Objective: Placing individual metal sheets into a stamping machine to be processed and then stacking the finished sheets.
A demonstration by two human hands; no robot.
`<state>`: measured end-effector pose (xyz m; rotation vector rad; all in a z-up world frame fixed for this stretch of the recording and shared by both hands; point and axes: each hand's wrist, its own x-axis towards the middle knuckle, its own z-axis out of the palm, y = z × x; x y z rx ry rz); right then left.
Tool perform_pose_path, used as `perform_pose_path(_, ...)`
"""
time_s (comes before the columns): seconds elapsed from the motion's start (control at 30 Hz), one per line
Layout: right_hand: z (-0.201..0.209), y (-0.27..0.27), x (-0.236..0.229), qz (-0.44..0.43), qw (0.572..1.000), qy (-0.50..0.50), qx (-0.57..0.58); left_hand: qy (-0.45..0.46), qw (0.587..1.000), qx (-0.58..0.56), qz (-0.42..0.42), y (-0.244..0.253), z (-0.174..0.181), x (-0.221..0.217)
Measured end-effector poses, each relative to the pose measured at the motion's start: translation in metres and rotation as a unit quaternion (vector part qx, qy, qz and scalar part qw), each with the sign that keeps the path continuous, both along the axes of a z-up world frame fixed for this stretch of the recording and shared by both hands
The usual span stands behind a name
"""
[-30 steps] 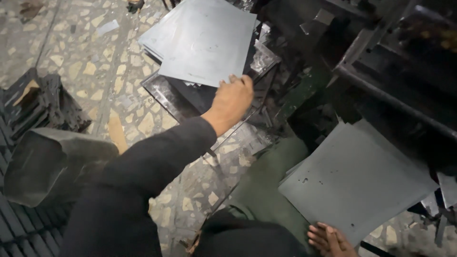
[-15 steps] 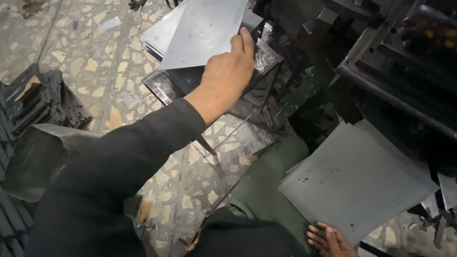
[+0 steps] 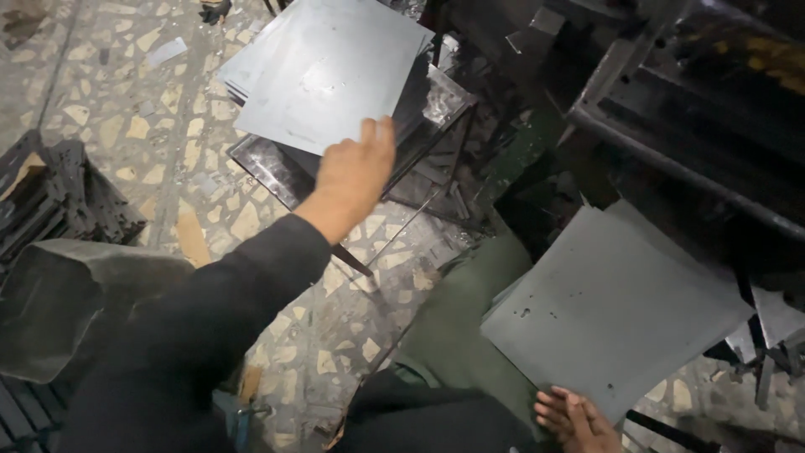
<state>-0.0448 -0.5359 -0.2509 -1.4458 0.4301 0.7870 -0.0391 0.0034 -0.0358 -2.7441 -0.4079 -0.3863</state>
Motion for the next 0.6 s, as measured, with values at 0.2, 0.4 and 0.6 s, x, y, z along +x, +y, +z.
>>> perform_pose_path(0.2,0.014,0.009,-0.001,-0.007,1.0,0.019,-0.01,0.002,0.998,-0.055,0.011,0.011,-0.014,-0.013)
perform_pose_path(0.4,0.017,0.009,-0.004,-0.011,1.0,-0.005,-0.017,0.028,0.995,-0.091,0.001,0.01,-0.017,-0.011)
perform_pose_path(0.6,0.007,0.002,-0.004,-0.006,1.0,-0.007,0.0,0.034,0.996,-0.081,0.003,0.009,-0.017,-0.012)
